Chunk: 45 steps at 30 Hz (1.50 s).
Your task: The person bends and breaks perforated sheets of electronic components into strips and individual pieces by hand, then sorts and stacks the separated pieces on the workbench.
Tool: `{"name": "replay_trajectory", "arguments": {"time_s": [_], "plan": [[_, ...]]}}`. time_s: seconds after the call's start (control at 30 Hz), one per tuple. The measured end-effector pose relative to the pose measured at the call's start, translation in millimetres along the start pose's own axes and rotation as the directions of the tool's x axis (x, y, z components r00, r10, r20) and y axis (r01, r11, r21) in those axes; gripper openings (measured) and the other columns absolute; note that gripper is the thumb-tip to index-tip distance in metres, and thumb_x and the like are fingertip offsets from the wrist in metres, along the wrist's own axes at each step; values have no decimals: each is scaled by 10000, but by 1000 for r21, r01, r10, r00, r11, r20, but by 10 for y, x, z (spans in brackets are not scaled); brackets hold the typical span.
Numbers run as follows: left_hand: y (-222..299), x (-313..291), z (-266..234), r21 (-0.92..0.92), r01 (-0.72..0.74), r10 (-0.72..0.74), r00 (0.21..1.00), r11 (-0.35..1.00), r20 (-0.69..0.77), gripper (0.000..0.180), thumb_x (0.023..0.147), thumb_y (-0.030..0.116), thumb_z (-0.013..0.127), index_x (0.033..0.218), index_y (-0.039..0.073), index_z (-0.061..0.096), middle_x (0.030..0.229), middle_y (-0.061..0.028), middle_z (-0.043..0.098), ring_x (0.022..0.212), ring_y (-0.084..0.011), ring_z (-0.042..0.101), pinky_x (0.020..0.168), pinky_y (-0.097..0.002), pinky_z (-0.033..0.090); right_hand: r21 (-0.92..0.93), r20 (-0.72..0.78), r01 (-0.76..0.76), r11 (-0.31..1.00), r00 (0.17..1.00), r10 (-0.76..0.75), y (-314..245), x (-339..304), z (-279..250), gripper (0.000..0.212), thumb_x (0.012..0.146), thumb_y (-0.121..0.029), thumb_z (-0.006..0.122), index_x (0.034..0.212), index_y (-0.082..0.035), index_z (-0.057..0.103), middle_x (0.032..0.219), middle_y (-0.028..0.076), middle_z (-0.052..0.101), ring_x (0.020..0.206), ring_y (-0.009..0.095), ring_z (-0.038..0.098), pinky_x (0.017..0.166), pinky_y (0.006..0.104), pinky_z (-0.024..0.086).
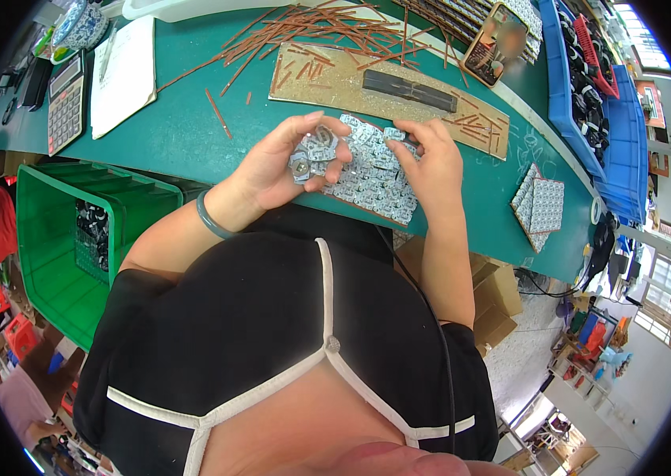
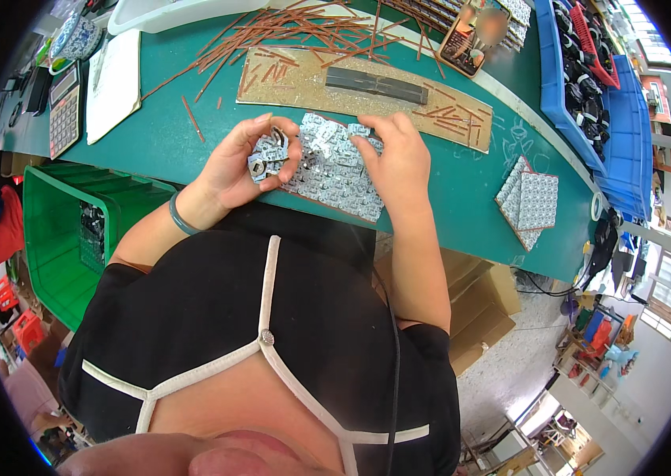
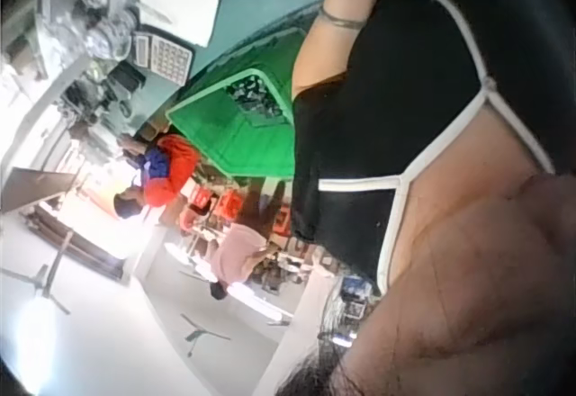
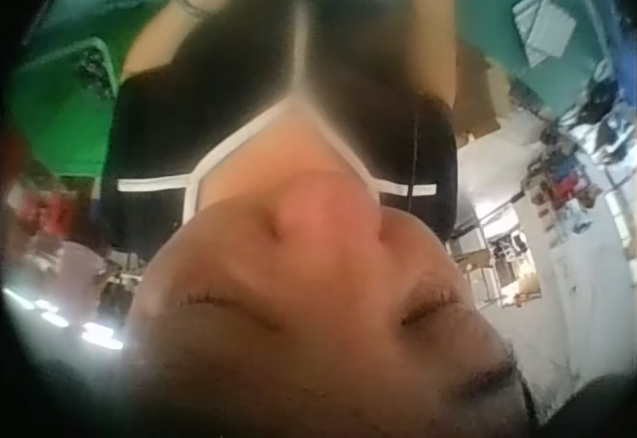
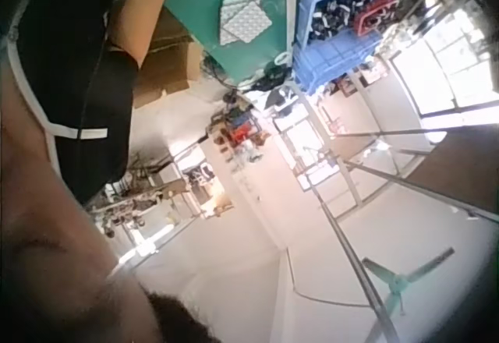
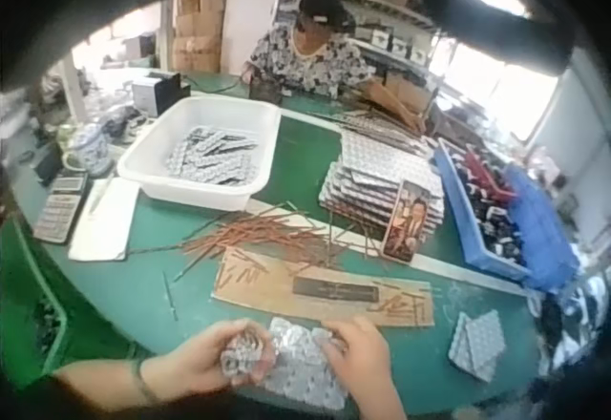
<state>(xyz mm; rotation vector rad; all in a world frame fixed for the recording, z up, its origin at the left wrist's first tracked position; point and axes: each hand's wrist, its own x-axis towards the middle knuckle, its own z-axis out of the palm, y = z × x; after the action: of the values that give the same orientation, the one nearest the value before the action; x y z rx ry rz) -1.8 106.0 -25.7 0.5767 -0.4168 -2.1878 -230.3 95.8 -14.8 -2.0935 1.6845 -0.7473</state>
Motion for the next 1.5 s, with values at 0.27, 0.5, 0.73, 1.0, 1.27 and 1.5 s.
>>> {"name": "replay_trajectory", "arguments": {"time_s": [0.27,0.5,0.73,1.0,1.27,1.5], "plan": [[-10,5,-23,219,33,-19,998,975,-68,300,971,289,478,955,13,595,814,-85,605,656,-146,573,432,-216,407,443,-80,103,890,994,-75,-186,-73,-45,166,676,19,732,812,-45,661,871,62,636,780,185,625,681,277,498],[-61,4,117,315,64,-81,996,947,44,281,918,254,600,1092,33,604,845,-17,595,673,-82,561,479,-183,387,422,-176,303,855,952,-251,-446,-146,-9,197,661,56,737,819,-38,668,851,67,645,777,191,625,697,279,503],[-15,-19,-2,62,85,-90,992,994,89,169,900,173,605,1012,46,590,868,-47,586,679,-122,549,468,-198,376,569,-198,198,798,975,-101,-381,-168,-77,248,668,79,734,889,-22,686,876,84,629,747,162,618,667,253,497],[15,2,-159,-133,16,8,984,991,180,289,894,138,551,1157,18,564,836,-71,554,692,-149,529,492,-221,381,405,-87,48,913,996,-14,-294,-95,-12,206,746,28,687,944,-31,682,878,84,612,744,179,612,669,267,493],[39,-21,-234,-299,39,41,966,954,257,349,869,135,527,1191,5,554,843,-113,554,719,-184,516,490,-236,388,-83,117,232,969,968,-222,-278,62,98,259,736,-82,696,992,-117,674,849,80,523,832,280,560,721,385,459],[42,27,-284,-380,40,74,957,924,281,283,863,129,527,1115,12,580,855,-80,558,714,-175,516,470,-222,378,367,17,6,930,1000,-13,-184,41,104,194,717,-21,736,888,-34,645,818,56,611,715,153,599,649,265,485]]}}
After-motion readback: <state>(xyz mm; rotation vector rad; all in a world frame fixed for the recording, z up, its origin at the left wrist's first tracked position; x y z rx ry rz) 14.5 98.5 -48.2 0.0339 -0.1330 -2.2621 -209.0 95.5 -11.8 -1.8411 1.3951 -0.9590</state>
